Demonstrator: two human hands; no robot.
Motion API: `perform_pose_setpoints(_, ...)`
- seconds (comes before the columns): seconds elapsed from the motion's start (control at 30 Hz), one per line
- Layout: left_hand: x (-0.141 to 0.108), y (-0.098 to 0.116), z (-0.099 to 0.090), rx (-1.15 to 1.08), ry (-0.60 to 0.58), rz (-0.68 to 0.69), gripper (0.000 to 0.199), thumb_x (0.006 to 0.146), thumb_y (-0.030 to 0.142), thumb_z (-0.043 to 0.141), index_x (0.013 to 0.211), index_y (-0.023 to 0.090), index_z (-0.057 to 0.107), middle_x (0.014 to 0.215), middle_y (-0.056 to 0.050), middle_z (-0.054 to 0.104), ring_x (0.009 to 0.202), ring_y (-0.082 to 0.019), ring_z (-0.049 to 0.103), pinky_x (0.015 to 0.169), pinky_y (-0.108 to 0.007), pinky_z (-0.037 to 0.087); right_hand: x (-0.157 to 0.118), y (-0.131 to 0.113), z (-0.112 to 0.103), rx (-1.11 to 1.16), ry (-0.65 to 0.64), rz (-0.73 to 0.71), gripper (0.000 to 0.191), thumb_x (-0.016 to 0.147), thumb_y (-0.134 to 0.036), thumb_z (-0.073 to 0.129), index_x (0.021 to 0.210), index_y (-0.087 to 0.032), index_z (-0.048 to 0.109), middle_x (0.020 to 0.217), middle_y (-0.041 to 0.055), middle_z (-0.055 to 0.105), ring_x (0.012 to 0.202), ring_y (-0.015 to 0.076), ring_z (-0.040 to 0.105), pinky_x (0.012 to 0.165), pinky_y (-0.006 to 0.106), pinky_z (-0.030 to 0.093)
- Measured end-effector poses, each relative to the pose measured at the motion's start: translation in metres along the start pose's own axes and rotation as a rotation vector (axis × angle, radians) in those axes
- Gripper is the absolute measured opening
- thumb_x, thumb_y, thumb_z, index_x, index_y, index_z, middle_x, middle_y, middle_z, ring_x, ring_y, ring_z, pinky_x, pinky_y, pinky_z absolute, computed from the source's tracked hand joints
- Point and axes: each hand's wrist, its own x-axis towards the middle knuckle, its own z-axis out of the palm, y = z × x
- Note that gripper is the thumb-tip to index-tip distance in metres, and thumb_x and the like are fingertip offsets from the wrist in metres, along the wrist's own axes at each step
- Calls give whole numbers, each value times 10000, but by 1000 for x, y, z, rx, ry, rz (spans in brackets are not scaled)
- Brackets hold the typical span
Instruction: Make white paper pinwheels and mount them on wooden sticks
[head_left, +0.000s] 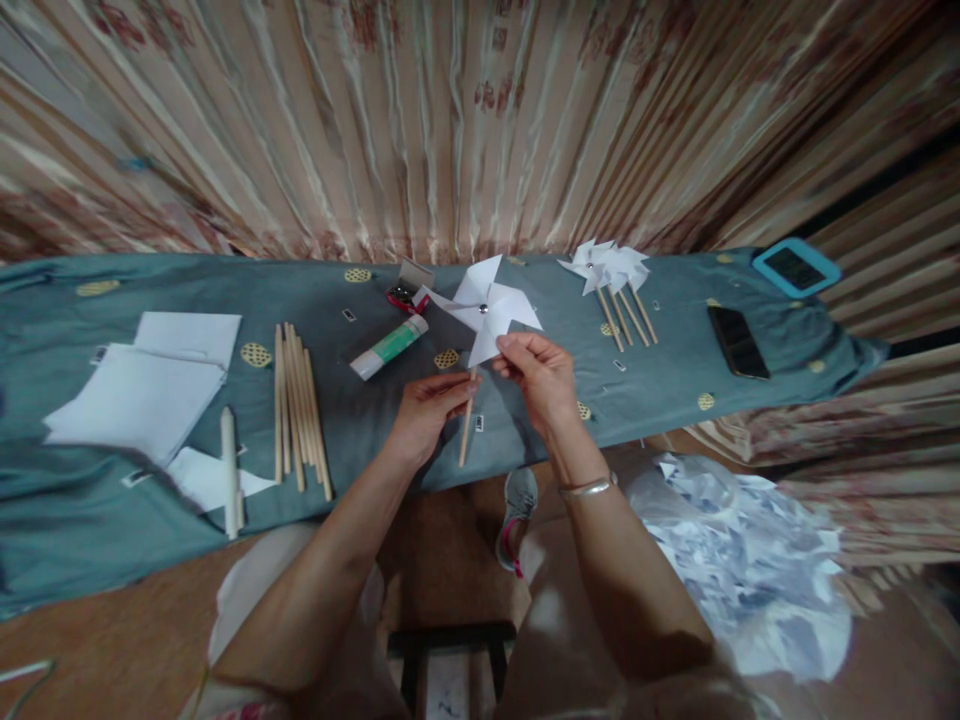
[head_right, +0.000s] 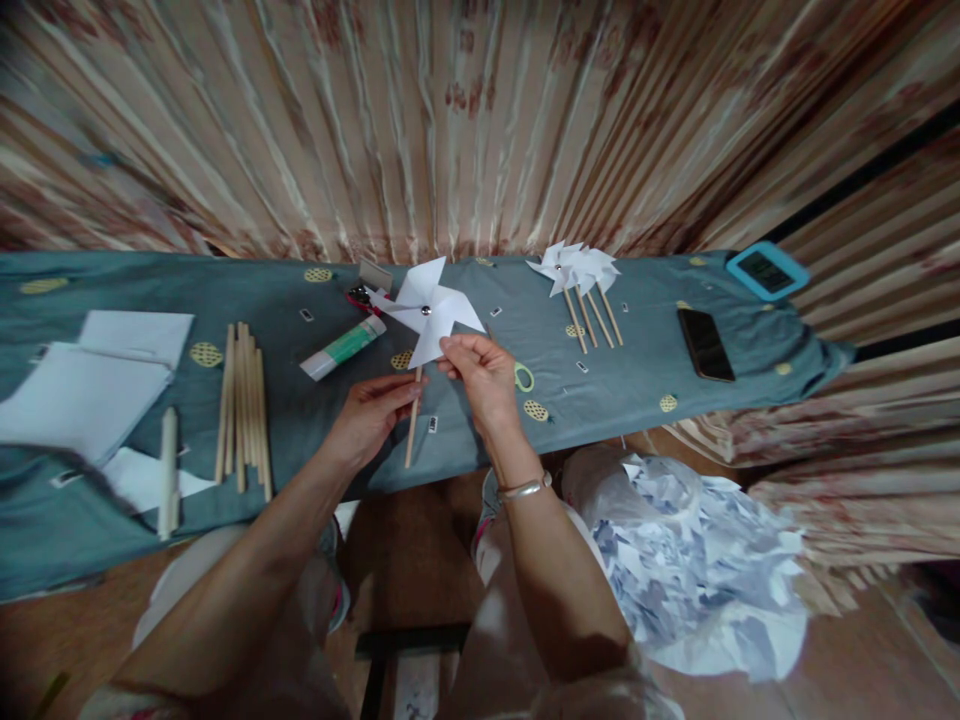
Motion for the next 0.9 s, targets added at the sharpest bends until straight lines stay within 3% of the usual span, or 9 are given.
perform_pose_setpoints(0.37,2,0,-4,-17,9,3,419,400,375,956,722,166,792,721,-36,738,600,-105,593,634,-259,502,-2,-3,-4,22,-24,24,349,542,-490,869,658,-193,724,616,-23,705,515,51,579,509,169,442)
perform_pose_setpoints(0.5,2,0,-6,-7,22,1,422,402,380,958,726,166,793,724,-34,739,600,-97,587,623,-242,497,0,-8,-11,20,26,25,412,551,-555,853,678,-184,725,631,-1,721,526,64,594,496,174,441)
perform_pose_setpoints(0.7,-1,-1,-3,18,-18,-21,422,407,390,955,720,157,795,712,-45,734,601,-104,580,622,-252,488,10,-15,-25,-4,174,-113,340,588,-505,846,644,-207,692,616,-32,686,545,65,598,513,181,445)
perform_pose_setpoints(0.9,-1,-3,-3,53,-29,-26,438,413,412,952,730,154,794,729,-47,737,612,-113,589,635,-266,495,14,-11,-25,-23,179,-181,358,507,-470,890,570,-204,659,540,-62,619,524,74,566,535,211,468)
